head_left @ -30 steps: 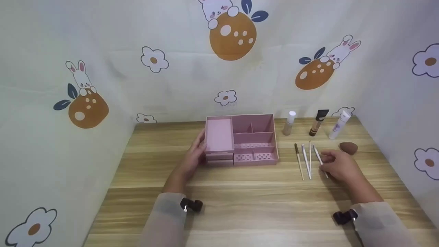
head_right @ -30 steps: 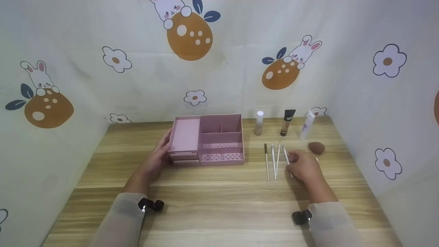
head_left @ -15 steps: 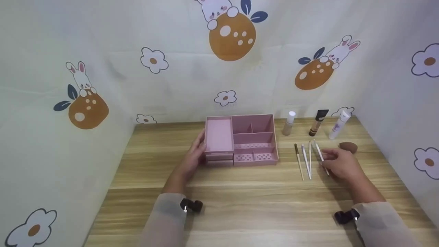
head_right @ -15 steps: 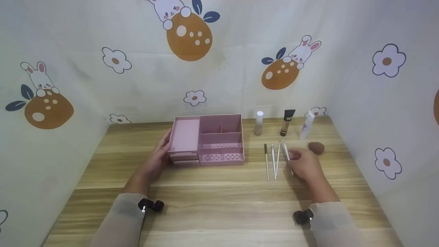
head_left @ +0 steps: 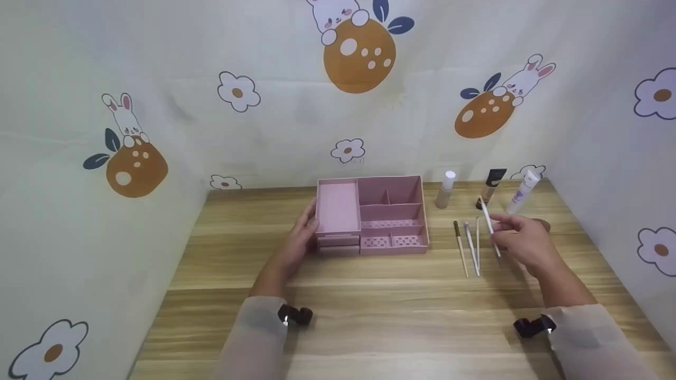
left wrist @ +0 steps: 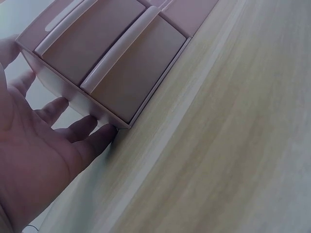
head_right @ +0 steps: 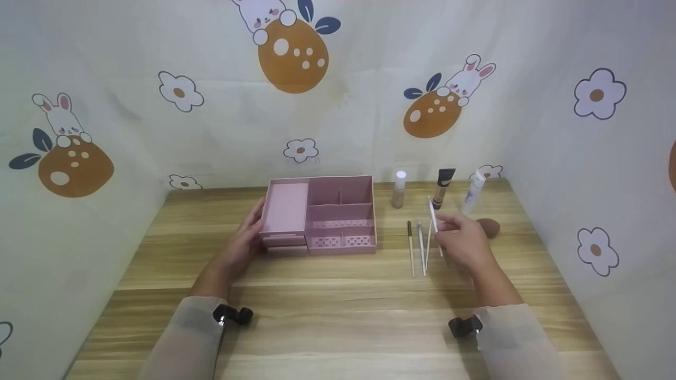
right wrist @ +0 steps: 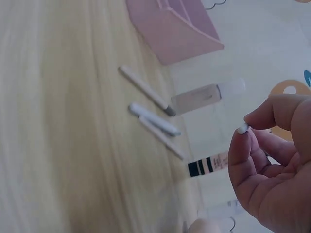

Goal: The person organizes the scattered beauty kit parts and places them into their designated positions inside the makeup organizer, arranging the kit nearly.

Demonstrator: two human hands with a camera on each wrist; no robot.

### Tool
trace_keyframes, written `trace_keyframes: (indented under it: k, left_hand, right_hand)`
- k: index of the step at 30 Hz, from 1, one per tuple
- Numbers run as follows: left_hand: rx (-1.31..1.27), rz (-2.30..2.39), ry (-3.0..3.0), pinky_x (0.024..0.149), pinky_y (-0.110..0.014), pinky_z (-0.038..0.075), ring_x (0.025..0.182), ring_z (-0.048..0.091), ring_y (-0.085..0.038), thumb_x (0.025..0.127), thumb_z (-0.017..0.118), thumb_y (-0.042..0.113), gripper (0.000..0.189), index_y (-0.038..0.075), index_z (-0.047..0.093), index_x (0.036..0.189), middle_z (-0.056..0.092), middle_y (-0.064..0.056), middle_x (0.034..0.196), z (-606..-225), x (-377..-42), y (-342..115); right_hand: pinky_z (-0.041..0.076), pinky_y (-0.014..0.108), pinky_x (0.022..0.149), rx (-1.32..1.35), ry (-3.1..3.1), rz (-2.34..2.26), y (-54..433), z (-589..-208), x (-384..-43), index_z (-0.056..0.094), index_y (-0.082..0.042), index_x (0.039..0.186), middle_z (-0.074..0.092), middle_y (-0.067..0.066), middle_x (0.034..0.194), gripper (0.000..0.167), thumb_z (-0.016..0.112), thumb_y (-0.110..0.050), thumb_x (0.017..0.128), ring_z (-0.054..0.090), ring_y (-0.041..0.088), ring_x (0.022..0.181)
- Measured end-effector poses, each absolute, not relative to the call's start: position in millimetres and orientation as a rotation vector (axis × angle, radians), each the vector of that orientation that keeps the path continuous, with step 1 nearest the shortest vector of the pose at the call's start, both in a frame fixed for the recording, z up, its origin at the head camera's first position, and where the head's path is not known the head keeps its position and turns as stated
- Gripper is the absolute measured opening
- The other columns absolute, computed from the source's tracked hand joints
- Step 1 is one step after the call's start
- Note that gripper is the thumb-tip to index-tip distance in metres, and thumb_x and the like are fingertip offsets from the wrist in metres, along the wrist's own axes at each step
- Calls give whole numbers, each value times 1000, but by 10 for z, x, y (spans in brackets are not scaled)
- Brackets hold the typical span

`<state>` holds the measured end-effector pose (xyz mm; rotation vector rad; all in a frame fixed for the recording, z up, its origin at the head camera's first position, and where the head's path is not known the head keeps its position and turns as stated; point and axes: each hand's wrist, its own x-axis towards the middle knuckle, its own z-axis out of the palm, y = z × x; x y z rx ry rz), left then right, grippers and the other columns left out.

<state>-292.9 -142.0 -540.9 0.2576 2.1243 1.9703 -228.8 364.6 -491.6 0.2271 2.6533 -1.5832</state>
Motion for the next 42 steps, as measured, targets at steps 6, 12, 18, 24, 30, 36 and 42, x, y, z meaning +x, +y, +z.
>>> trace_keyframes:
  k: [6,12,18,24,30,36,42]
  left_hand:
    - [276,1973,2127,138,-59,4,170,8,-24,111,51,50,59,54,28,165,20,11,180,-5433,-2938,-1429]
    - [252,1962,2135,137,-59,3,170,6,-22,109,52,53,57,60,30,161,20,14,179,-5444,-2951,-1429]
    - [273,1988,2112,138,-58,2,170,5,-23,111,50,50,58,53,29,165,19,10,180,-5447,-2959,-1422]
    - [251,1973,2120,137,-60,2,170,5,-24,111,49,51,58,55,28,165,18,11,180,-5437,-2936,-1421]
    - [272,2016,2080,138,-59,2,170,6,-24,112,48,49,59,49,28,167,19,10,180,-5427,-2934,-1403]
    - [261,2013,2077,137,-60,3,170,7,-26,111,48,50,59,49,28,167,18,6,181,-5415,-2923,-1400]
    - [268,2007,2068,137,-60,6,170,6,-27,112,47,52,58,53,27,165,16,5,181,-5425,-2920,-1405]
  right_hand:
    - [64,26,82,193,2578,-1676,3479,-4758,-2320,52,2,155,62,3,117,60,65,-3,97,66,3,92]
    - [65,26,84,117,2512,-1764,3262,-4599,-2354,50,3,156,59,1,116,60,64,-1,98,69,7,97]
    - [61,22,75,39,2456,-1852,2981,-4507,-2422,52,3,154,59,-1,111,59,64,2,95,66,5,89]
    - [55,20,65,-27,2428,-1936,2702,-4442,-2470,59,4,146,61,0,105,57,62,8,90,61,4,76]
    - [54,18,64,-52,2341,-2016,2475,-4384,-2506,58,5,146,60,-2,104,57,61,9,89,61,3,77]
    - [57,20,70,-62,2173,-2086,2218,-4365,-2597,58,0,149,63,-1,105,59,60,9,90,59,8,84]
    - [48,19,61,-65,2115,-2110,1990,-4371,-2702,61,-4,145,64,-3,101,58,60,10,90,54,6,72]
